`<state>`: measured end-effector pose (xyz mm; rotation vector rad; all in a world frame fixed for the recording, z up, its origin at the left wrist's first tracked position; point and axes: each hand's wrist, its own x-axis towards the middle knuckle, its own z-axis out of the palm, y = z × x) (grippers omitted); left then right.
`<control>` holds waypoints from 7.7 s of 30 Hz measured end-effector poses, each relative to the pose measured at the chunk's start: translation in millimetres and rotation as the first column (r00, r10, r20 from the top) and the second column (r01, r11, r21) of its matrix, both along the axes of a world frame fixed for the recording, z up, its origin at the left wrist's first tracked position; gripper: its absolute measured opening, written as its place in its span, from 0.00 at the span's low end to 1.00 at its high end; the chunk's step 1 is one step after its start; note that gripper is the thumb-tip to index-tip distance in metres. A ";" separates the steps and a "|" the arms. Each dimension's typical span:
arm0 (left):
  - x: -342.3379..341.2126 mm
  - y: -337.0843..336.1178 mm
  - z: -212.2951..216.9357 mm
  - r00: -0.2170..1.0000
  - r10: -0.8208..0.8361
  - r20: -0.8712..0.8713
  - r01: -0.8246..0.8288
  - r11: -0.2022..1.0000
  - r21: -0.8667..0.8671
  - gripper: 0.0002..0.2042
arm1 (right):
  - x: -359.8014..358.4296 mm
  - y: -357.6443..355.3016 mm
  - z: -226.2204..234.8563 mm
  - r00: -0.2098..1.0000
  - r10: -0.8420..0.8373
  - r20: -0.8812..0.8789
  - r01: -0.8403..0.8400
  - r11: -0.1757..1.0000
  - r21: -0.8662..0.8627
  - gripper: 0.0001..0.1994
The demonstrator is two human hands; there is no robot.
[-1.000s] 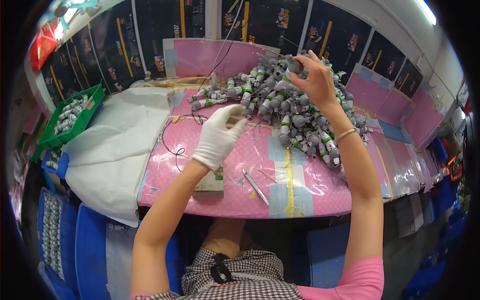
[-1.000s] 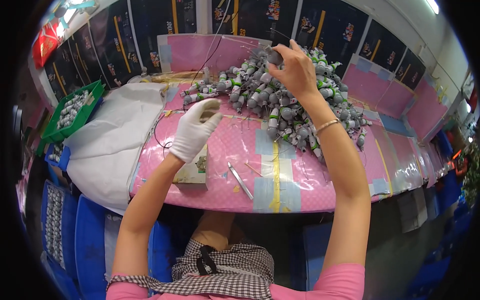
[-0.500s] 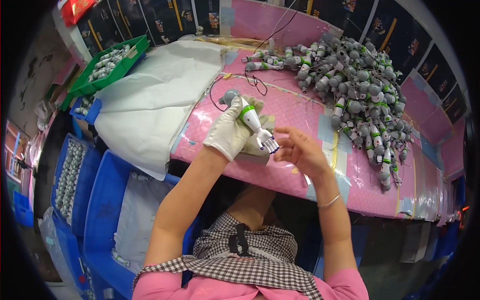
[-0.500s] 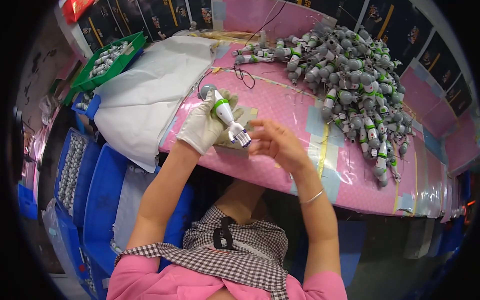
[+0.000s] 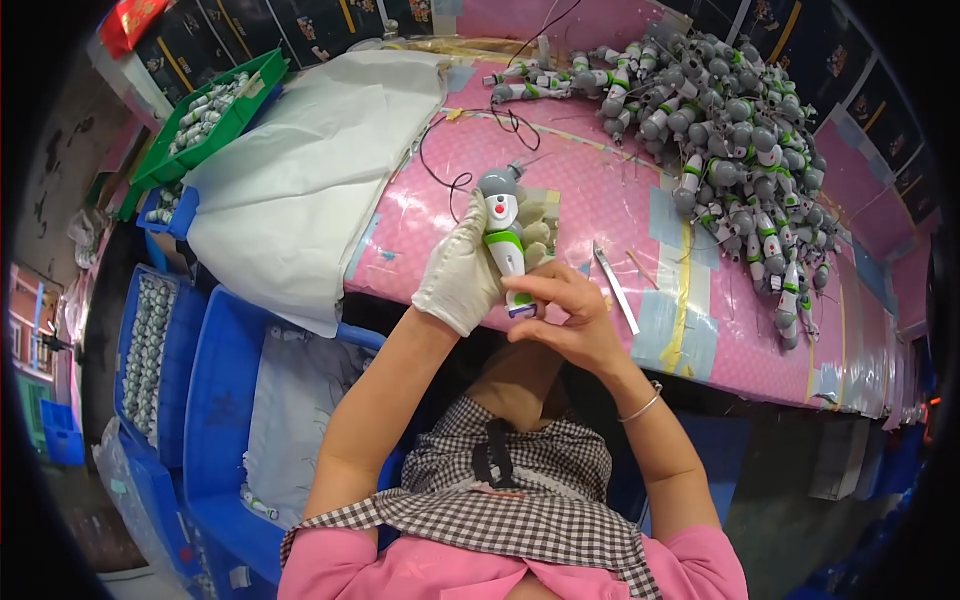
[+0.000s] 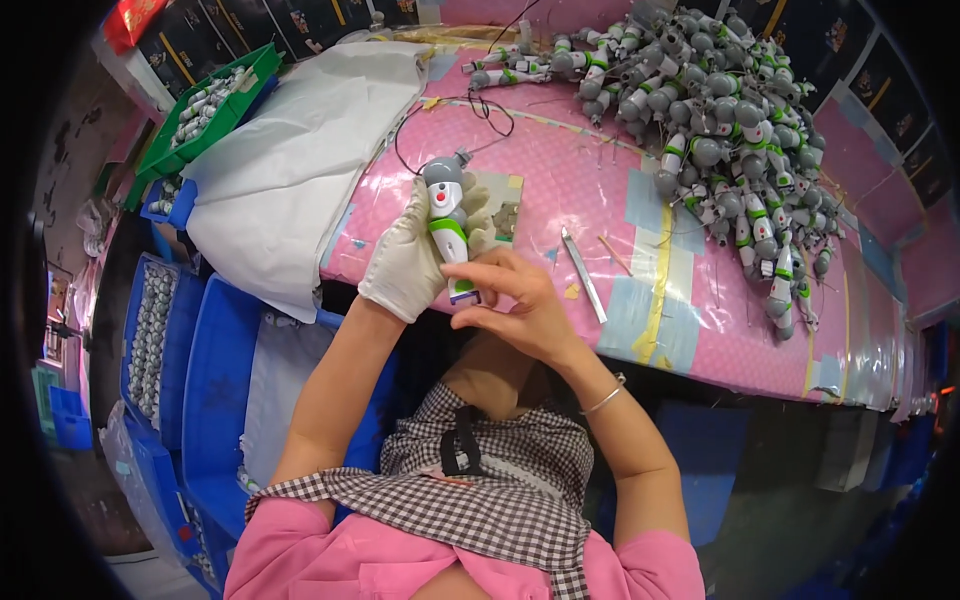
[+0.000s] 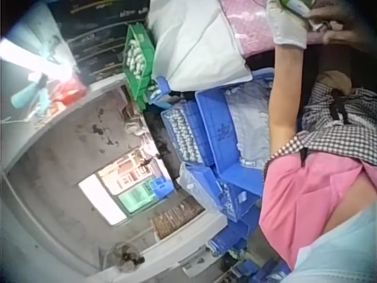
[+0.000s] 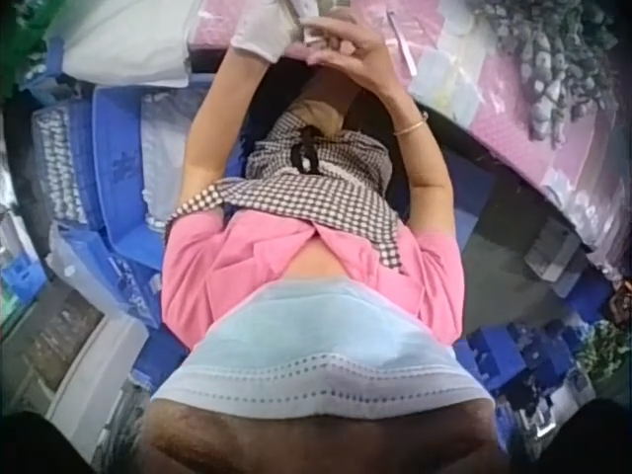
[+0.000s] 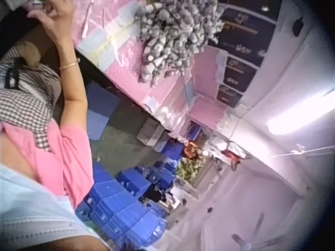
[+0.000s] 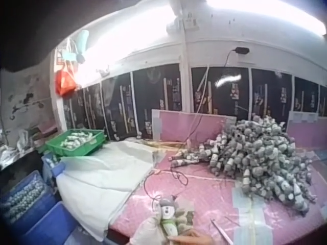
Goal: Assemble plastic toy parts and organize them into storage crates.
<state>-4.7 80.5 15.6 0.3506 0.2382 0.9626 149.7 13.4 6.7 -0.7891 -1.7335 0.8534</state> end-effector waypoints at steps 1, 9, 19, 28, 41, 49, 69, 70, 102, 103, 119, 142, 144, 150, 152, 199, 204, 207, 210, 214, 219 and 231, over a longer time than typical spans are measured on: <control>-5.5 0.4 -5.7 0.998 -0.011 0.055 0.012 1.000 -0.010 0.23 | -0.3 0.9 -3.6 1.000 0.009 -0.011 -0.010 1.000 -0.009 0.17; -2.9 -31.0 -11.6 0.984 -0.174 0.026 0.176 0.978 -0.110 0.28 | 40.8 42.1 17.7 0.852 -0.311 -0.421 -0.077 0.721 -0.688 0.17; -8.3 -67.4 -23.0 0.943 -0.165 -0.289 0.131 0.982 -0.136 0.28 | 47.6 42.9 -0.8 0.625 -0.489 -0.608 -0.179 0.669 -0.721 0.15; 6.9 -65.3 -14.7 0.655 -0.049 -0.754 0.222 0.966 0.130 0.18 | 48.5 53.0 -7.5 0.961 -0.269 0.063 0.252 0.759 -0.601 0.09; 5.5 -36.6 -12.4 0.837 0.008 -0.547 0.021 0.999 0.047 0.18 | 60.5 80.5 -19.4 0.999 0.051 -0.008 -0.041 0.694 -0.719 0.12; 9.5 -35.9 -13.2 0.856 0.034 -0.516 0.002 0.998 0.070 0.11 | 59.4 74.2 -15.8 0.999 -0.032 -0.014 0.011 0.682 -0.731 0.12; -345.3 -279.2 -205.7 -0.395 -0.157 -0.905 -0.832 0.480 0.280 0.10 | 285.6 168.4 -20.9 -0.232 -0.440 0.867 0.256 0.832 0.491 0.14; -352.9 -300.2 -221.5 -0.303 -0.153 -0.941 -0.876 0.435 0.211 0.11 | 332.5 178.7 -27.1 -0.109 -0.526 0.843 0.170 0.826 0.538 0.14; -200.7 -140.0 -62.8 0.297 0.302 -0.906 -0.388 0.905 0.175 0.16 | -48.4 43.3 42.4 0.938 0.237 0.253 -0.016 0.759 -0.651 0.24; -164.4 -113.8 -45.8 0.523 0.361 -0.772 -0.341 0.919 0.198 0.17 | -52.2 40.0 29.2 0.955 0.296 0.013 -0.201 0.680 -0.705 0.22; -70.7 -41.3 -23.9 0.895 0.445 -0.032 -0.440 0.892 0.103 0.24 | -49.4 -22.9 -54.8 -0.177 -0.242 -0.954 -0.969 0.212 0.126 0.28; -34.1 -49.5 -16.2 0.968 0.250 0.008 -0.245 0.956 -0.161 0.19 | -15.3 -19.6 -48.6 0.786 0.111 -0.608 -0.491 0.710 -0.506 0.20; -32.6 -49.4 -15.1 0.972 0.228 -0.048 -0.233 0.963 -0.135 0.17 | -13.5 -22.4 -47.7 0.749 0.007 -0.663 -0.513 0.640 -0.573 0.18; -21.6 -37.5 -9.9 0.824 0.371 -0.429 -0.288 0.925 0.247 0.16 | 27.8 -24.7 -31.8 0.931 -0.154 -0.331 -0.133 0.701 -0.701 0.11; -19.4 -25.7 -2.8 0.733 0.420 -0.535 -0.310 0.906 0.287 0.16 | 59.7 -17.7 -22.5 0.910 -0.405 0.088 0.397 0.790 -0.467 0.08; 2.6 -7.1 -17.9 0.962 -0.151 0.230 0.184 0.974 -0.134 0.27 | 103.9 27.2 -38.8 0.536 -0.736 0.414 0.503 0.672 0.543 0.05; 4.5 -31.2 -15.4 0.934 -0.265 0.238 0.307 0.939 -0.158 0.30 | 78.1 36.4 4.5 0.887 -0.463 -0.005 0.391 0.755 -0.526 0.10; 2.5 -44.2 -29.4 0.934 -0.311 0.176 0.337 0.929 -0.151 0.31 | 65.8 49.9 3.7 0.807 -0.383 -0.450 0.016 0.775 -0.631 0.14; -0.4 -57.9 -37.7 0.923 -0.343 0.173 0.372 0.911 -0.176 0.32 | 62.1 49.1 7.5 0.818 -0.364 -0.445 0.018 0.790 -0.613 0.14; 1.4 -71.4 -27.2 0.941 -0.335 -0.042 0.317 0.919 -0.234 0.33 | 64.3 44.5 4.8 0.837 -0.374 -0.400 0.048 0.777 -0.627 0.13; 4.0 -77.5 -25.1 0.844 -0.271 -0.463 0.316 0.948 0.022 0.30 | 66.0 49.3 -5.3 0.925 -0.259 -0.278 -0.013 0.709 -0.705 0.10; -4.5 -37.7 -1.6 0.801 -0.021 -0.598 0.044 0.999 0.024 0.17 | 59.4 80.0 -23.3 1.000 -0.003 0.013 0.011 0.691 -0.723 0.09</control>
